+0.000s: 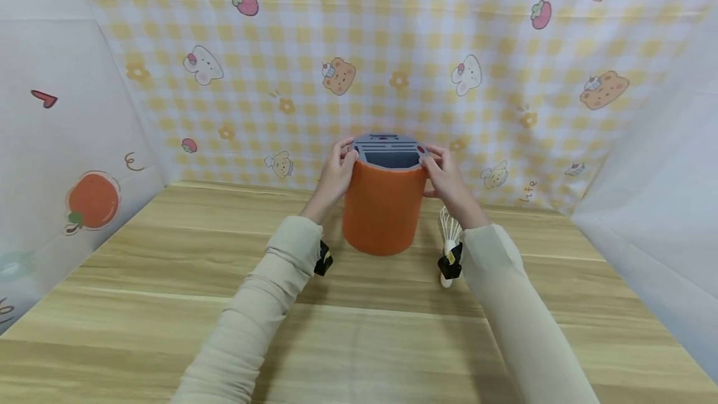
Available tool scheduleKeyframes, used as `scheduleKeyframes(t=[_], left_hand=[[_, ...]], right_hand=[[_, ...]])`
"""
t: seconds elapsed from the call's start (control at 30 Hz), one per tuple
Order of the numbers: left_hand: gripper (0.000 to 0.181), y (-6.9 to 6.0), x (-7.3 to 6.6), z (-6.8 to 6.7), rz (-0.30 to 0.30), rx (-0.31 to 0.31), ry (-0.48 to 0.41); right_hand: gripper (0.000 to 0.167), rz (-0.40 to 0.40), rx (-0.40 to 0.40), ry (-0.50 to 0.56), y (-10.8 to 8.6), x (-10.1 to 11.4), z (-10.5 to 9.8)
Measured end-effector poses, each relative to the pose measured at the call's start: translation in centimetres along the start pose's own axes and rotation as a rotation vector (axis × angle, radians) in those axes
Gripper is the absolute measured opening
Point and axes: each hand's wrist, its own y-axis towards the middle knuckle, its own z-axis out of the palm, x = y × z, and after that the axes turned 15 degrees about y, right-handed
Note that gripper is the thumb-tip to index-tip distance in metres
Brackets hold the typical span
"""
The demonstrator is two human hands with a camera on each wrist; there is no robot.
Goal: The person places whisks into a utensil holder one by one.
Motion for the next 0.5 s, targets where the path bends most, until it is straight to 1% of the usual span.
scheduleKeyframes(t=[0.13, 0.23, 0.37, 0.5], left_hand=[[0.048, -0.6, 0.1, -0.1, 0.008, -0.003, 0.007], [0.049, -1.0, 0.1, -0.2, 0.02, -0.005, 0.01], [0.047, -1.7, 0.1, -0.4, 0.04, -0.02, 0.031], [0.045, -2.3, -0.1, -0.7, 0.062, -0.037, 0.051]], right_hand=[[0.052, -0.012, 0.005, 0.0, -0.5, -0.2, 0.0], [0.051, -0.012, 0.029, -0.024, -1.1, -0.2, 0.0], [0.052, -0.013, 0.061, -0.044, -1.7, -0.1, 0.0], [0.054, -0.016, 0.072, -0.063, -2.4, 0.0, 0.1]])
